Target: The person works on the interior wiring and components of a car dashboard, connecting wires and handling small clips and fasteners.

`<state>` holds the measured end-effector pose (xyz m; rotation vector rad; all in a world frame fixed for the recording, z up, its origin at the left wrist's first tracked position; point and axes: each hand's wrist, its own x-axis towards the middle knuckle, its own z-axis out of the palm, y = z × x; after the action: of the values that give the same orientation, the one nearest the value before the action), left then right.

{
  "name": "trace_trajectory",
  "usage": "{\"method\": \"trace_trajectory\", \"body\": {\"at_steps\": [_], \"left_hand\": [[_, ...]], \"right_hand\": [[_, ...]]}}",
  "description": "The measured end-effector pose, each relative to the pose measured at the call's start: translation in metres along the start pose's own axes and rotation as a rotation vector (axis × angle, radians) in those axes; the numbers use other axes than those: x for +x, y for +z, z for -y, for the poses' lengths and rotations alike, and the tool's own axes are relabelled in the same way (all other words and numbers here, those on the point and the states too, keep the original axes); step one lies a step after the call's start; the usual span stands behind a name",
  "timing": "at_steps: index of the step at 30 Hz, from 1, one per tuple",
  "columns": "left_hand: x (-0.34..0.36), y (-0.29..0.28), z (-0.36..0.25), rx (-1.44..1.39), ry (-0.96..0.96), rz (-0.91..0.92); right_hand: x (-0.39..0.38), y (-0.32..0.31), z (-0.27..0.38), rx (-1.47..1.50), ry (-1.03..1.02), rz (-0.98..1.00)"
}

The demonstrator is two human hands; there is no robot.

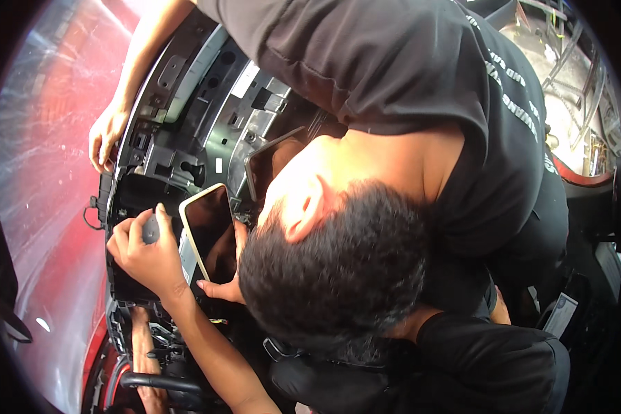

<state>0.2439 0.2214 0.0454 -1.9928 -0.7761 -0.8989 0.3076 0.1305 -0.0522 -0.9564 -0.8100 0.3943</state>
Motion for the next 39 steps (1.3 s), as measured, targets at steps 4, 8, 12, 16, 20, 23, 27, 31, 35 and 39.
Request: {"method": "trace_trajectory", "body": {"at_steps": [4,8,12,16,20,23,27,31,35,39], "left_hand": [[0.006,0.021,-0.012,0.069,-0.109,0.158],[0.001,0.029,-0.003,0.075,-0.499,0.230],[-0.015,0.053,0.008,-0.278,-0.586,0.033],[-0.001,0.059,-0.011,-0.319,-0.677,0.006],[-0.007,0.067,0.007,-0.278,-0.502,-0.061],[-0.009,0.075,-0.005,-0.219,-0.462,-0.071],[-0.014,0.071,0.002,-0.124,-0.440,-0.117],[-0.005,0.045,-0.007,-0.169,-0.574,-0.025],[0.008,0.045,-0.006,-0.238,-0.649,0.068],[0.001,0.045,0.000,-0.319,-0.624,0.025]], "right_hand": [[0.058,-0.003,0.007,0.019,-0.044,-0.019],[0.093,0.019,0.006,0.083,-0.040,0.026],[0.050,0.021,-0.016,0.127,-0.015,0.099],[0.013,-0.002,-0.036,0.176,0.022,0.137],[0.010,-0.010,-0.036,0.006,-0.071,0.138],[0.007,-0.018,-0.040,-0.209,-0.170,0.068],[0.010,-0.021,-0.041,-0.272,-0.122,0.088],[0.023,-0.028,-0.044,-0.307,-0.261,0.060],[0.013,-0.022,-0.042,-0.240,-0.133,0.085],[0.007,-0.014,-0.047,-0.283,-0.231,-0.037]]}}
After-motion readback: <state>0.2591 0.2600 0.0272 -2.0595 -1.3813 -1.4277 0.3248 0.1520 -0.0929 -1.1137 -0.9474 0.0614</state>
